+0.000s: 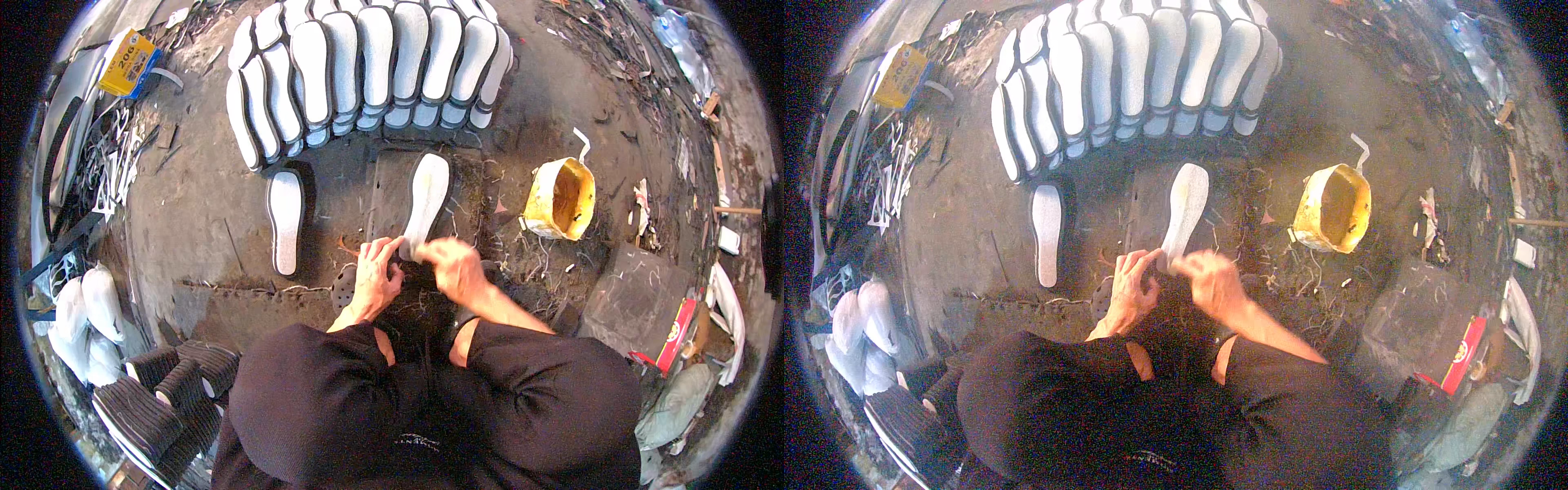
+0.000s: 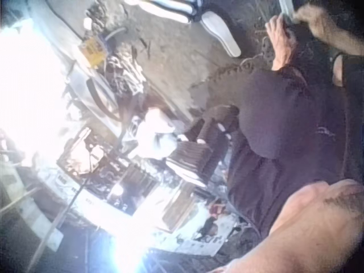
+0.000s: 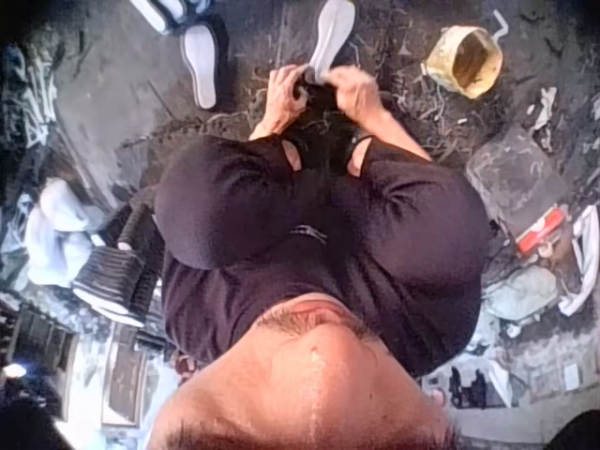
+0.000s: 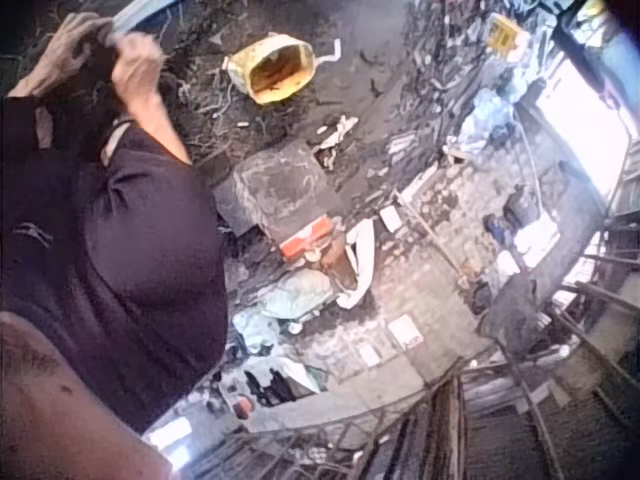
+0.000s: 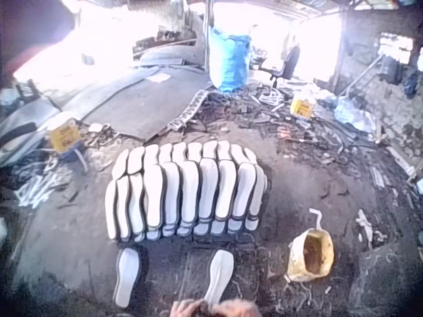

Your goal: The person sits on the floor and applies a brown adhesive from a yellow container onto white shoe insoles using a small brush. They handle the insoles one at a time, coating the surface and placing them into a stack.

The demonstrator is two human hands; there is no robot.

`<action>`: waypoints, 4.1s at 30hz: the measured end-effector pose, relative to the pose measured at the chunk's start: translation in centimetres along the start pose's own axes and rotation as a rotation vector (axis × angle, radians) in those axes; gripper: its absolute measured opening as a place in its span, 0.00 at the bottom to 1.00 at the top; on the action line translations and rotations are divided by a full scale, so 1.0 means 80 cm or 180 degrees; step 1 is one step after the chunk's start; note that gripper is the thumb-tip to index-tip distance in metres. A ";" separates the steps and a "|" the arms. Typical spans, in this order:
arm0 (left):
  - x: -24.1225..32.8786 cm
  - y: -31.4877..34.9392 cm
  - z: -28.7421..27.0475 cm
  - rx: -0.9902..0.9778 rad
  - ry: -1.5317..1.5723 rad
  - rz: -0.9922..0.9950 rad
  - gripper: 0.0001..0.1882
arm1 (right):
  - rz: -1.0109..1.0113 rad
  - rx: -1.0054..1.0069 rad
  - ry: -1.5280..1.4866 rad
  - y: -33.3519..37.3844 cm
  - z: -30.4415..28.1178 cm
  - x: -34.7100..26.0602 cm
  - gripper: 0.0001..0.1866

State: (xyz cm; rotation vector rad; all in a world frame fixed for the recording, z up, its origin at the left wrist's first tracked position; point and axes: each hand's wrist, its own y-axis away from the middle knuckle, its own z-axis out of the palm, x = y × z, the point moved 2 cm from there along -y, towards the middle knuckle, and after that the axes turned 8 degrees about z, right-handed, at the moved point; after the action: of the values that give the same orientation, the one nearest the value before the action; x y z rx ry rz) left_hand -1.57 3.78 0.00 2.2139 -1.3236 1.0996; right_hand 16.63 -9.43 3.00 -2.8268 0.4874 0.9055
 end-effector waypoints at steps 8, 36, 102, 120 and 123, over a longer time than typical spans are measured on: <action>0.016 0.001 0.002 0.0044 -0.0524 -0.0180 0.41 | 0.1629 0.0266 -0.0179 -0.173 -0.063 0.031 0.18; 0.006 -0.014 -0.005 0.1201 0.0809 -0.0755 0.35 | 0.1472 0.0595 -0.1816 -0.049 -0.113 -0.035 0.15; 0.042 0.013 0.013 -0.0309 -0.0267 -0.0048 0.45 | 0.1057 0.1117 -0.0228 -0.104 -0.025 0.019 0.11; 0.035 0.014 0.021 -0.0287 0.0075 -0.0115 0.44 | 0.0093 0.0021 0.0225 -0.056 -0.052 0.069 0.24; 0.036 -0.004 0.015 -0.0179 0.0096 -0.0092 0.44 | 0.0037 0.0118 0.0064 -0.091 -0.070 0.060 0.22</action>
State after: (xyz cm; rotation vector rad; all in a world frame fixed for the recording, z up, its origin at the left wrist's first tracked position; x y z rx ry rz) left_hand 0.02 1.51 1.42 2.1609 -1.2902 1.0680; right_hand 25.86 -5.11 4.96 -2.8052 0.5181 0.8619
